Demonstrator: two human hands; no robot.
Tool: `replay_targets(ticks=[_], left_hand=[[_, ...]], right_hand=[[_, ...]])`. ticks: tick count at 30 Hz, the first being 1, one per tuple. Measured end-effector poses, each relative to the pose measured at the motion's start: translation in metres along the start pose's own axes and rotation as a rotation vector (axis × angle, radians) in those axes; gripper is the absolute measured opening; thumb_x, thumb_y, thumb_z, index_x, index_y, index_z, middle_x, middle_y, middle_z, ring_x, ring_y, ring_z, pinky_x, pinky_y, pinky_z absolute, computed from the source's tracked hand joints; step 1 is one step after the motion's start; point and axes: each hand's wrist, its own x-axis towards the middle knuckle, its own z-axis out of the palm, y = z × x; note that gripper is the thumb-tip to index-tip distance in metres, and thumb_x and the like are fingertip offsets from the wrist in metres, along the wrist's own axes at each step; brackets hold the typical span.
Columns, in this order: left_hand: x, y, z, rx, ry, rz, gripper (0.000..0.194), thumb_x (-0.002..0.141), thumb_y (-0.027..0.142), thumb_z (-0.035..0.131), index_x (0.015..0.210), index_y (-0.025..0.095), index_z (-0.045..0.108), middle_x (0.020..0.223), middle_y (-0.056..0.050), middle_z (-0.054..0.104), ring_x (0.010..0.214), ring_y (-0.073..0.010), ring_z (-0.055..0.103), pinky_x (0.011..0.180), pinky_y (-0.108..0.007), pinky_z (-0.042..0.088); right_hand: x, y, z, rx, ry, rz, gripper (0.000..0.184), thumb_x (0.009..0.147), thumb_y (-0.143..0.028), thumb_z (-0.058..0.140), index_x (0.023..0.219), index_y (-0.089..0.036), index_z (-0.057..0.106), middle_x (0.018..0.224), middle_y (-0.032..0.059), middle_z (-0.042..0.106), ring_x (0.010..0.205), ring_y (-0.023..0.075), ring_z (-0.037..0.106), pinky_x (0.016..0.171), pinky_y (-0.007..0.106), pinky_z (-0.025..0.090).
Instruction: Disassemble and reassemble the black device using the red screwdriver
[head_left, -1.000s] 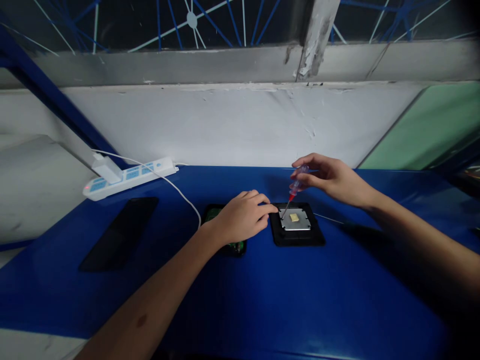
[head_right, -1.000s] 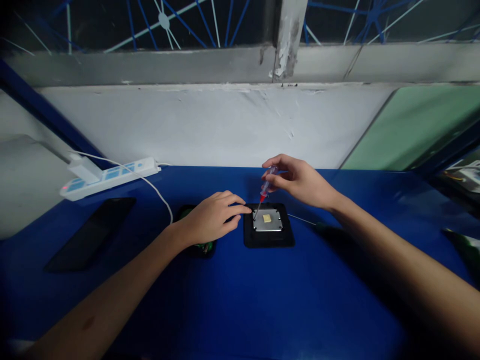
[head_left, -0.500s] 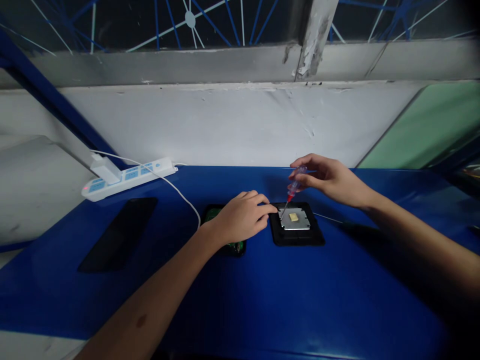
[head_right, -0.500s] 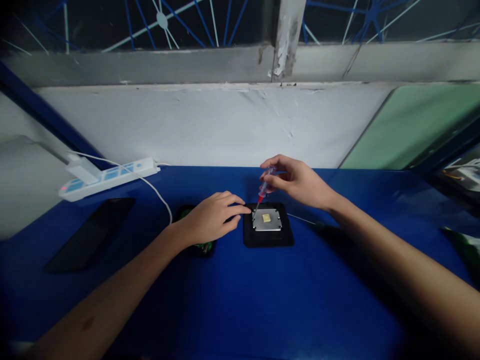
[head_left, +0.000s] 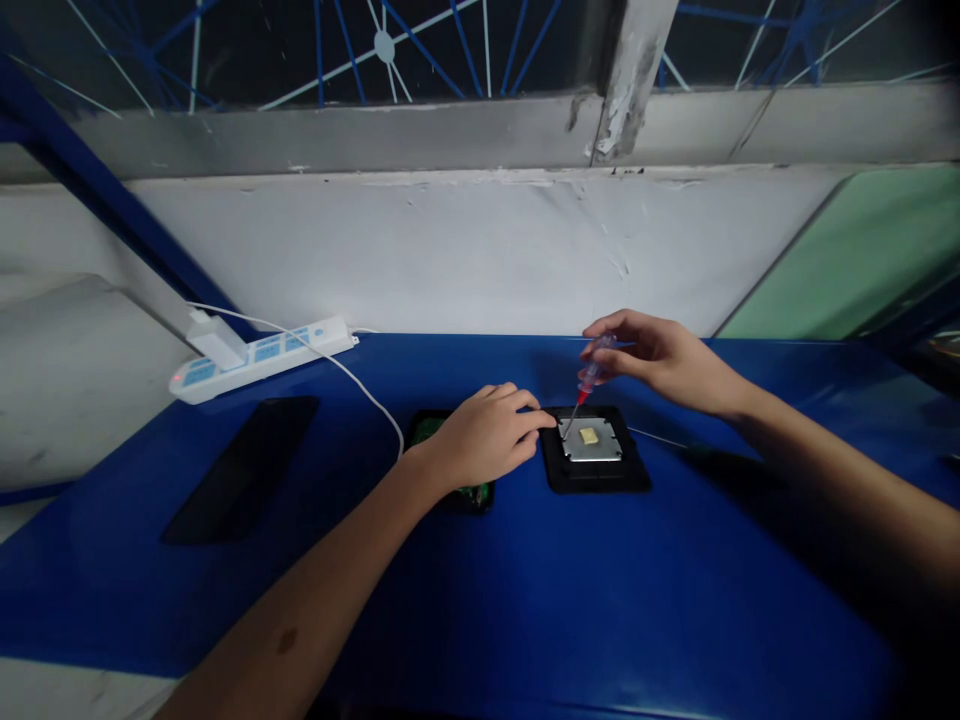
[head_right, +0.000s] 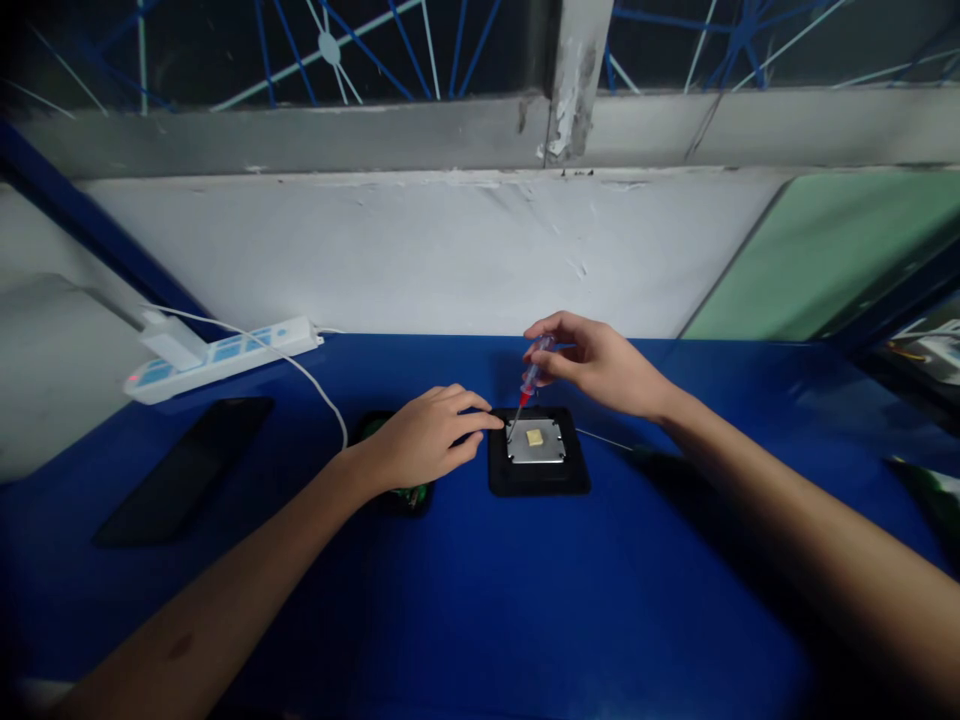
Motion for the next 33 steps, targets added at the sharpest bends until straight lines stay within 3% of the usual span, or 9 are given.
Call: replay_targets(ticks=[33], left_hand=[[-0.0008,0.0018,-0.0012,0.001,-0.007,-0.005,0.03,0.101,0.022,0.047,0.121,0.027,0.069,0.121,-0.004,0.066,0.105,-0.0213,0.06,0.092,-0.037,0.045]], right_hand=[[0.0015,0.005,-0.0029,0.008,0.019,0.016,0.039,0.083,-0.044,0.073,0.111,-0.02,0.062,0.105,0.0096,0.073,0.09,0.0247,0.074,0.09,0.049,0.06]])
